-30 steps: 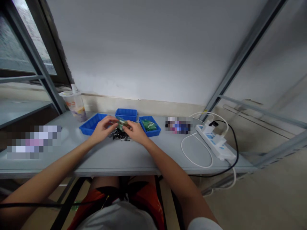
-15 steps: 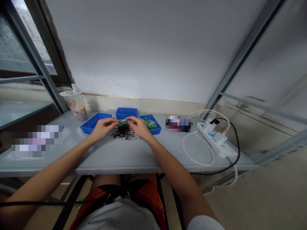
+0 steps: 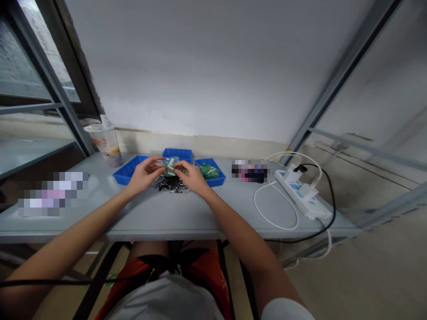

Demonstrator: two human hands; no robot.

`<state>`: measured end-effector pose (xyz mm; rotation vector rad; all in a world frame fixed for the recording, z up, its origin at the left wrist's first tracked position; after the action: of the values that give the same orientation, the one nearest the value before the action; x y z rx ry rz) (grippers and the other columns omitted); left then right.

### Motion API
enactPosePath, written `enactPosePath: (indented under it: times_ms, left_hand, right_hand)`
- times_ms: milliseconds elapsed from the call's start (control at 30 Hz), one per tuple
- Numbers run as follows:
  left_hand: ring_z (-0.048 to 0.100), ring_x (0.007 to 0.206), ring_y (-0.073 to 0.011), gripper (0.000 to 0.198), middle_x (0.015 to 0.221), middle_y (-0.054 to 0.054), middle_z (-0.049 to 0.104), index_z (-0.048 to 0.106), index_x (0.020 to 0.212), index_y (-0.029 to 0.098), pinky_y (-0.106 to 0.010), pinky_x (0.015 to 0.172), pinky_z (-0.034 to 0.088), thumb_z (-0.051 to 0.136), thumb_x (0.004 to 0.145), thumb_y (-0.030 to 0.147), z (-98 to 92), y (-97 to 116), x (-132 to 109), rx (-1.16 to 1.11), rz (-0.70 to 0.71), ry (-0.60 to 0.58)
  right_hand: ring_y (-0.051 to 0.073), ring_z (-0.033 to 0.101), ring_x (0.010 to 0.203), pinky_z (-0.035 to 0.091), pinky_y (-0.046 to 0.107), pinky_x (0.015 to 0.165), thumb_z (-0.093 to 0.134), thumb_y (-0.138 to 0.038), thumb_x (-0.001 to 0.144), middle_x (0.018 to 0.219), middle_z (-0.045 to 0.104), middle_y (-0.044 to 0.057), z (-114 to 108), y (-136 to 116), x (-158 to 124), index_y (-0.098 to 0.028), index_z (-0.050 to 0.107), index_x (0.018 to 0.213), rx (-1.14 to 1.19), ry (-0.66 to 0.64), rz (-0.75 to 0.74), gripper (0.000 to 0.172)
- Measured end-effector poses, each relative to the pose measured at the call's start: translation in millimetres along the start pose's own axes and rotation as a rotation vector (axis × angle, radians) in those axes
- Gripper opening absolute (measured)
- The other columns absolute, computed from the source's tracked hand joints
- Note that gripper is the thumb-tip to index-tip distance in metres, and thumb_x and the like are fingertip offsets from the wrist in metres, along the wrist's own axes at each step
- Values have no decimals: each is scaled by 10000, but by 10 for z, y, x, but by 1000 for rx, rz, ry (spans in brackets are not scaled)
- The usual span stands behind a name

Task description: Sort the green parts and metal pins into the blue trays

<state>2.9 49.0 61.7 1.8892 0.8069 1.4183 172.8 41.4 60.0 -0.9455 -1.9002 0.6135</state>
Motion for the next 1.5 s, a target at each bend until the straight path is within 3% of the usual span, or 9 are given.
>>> enactPosePath:
  times_ms: [100, 233, 400, 533, 767, 933, 1067, 1367, 1500]
  left_hand:
    - [637, 730, -149, 472, 782, -37, 660, 537, 1168, 143, -298, 722, 527, 657, 739, 299, 17, -11, -4, -47, 2, 13]
    - [640, 750, -167, 325, 823, -58, 681, 641, 1004, 143, -316, 736, 529, 665, 733, 322, 14, -40, -15, 52, -7, 1]
    - [629, 889, -186, 265, 976, -78, 676, 661, 1038, 172, -333, 825, 499, 569, 827, 304, 75, 10, -35, 144, 109, -175]
    - [585, 975, -173, 277, 1038, -79, 632, 643, 1091, 204, -339, 899, 454, 454, 894, 248, 146, 50, -59, 253, 243, -321]
    - [487, 1136, -211, 272, 1187, -85, 512, 614, 1103, 223, -365, 948, 431, 533, 852, 285, -6, 36, -8, 386, 238, -86]
    - [597, 833, -160, 343, 943, -53, 616, 552, 1152, 204, -297, 749, 502, 575, 827, 312, 17, -10, -4, 221, 96, -200]
    - [552, 682, -122, 284, 759, 1, 553, 569, 1032, 187, -257, 668, 477, 629, 783, 310, 35, -8, -17, 181, 72, -167]
    - [553, 655, -105, 173, 774, 2, 595, 584, 868, 169, -228, 618, 460, 619, 789, 320, 33, -22, -8, 214, 77, -163]
    - [563, 655, -106, 162, 769, -4, 623, 609, 810, 162, -233, 629, 468, 605, 801, 324, 28, -25, -11, 250, 89, -159]
  right_hand:
    - [169, 583, 888, 501, 295, 685, 541, -285, 835, 1011, 598, 60, 11, -3, -2, -211, 559, 1038, -143, 27, -73, 216]
    - [213, 504, 1092, 451, 382, 877, 580, -297, 823, 1128, 549, 88, 11, -81, -36, -233, 554, 1083, -294, 48, -182, 269]
    - [169, 582, 909, 499, 300, 722, 562, -363, 826, 1104, 573, 91, 91, -60, -55, -205, 511, 1178, -152, -60, -113, 388]
    - [143, 599, 774, 479, 290, 714, 532, -310, 841, 1030, 628, 77, 90, -16, -33, -174, 544, 1140, -159, -39, -65, 329]
    - [154, 588, 720, 454, 289, 687, 522, -274, 841, 880, 662, 43, -36, -33, -4, -184, 591, 1070, -146, 40, -16, 255]
    - [153, 586, 743, 467, 298, 701, 516, -291, 846, 852, 637, 33, -49, 1, 0, -206, 528, 1159, -16, 62, -20, 324]
    - [127, 537, 644, 448, 271, 633, 504, -275, 852, 724, 567, -19, -32, 3, -11, -224, 442, 1237, 8, 59, -53, 393]
    - [145, 577, 738, 467, 293, 685, 496, -282, 864, 842, 613, 12, -41, -58, -22, -238, 557, 1053, -62, 44, -85, 204]
    - [133, 568, 688, 474, 291, 671, 524, -292, 851, 846, 624, 19, -45, -103, -29, -223, 566, 1056, -80, 45, -65, 220]
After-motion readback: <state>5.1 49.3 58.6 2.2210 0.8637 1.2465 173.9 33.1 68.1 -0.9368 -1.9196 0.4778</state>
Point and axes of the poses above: each hand's wrist, its own x-axis towards the middle knuckle, its own z-axis out of the palm, y = z × x, the point moved 4 cm from there along x, towards the middle knuckle
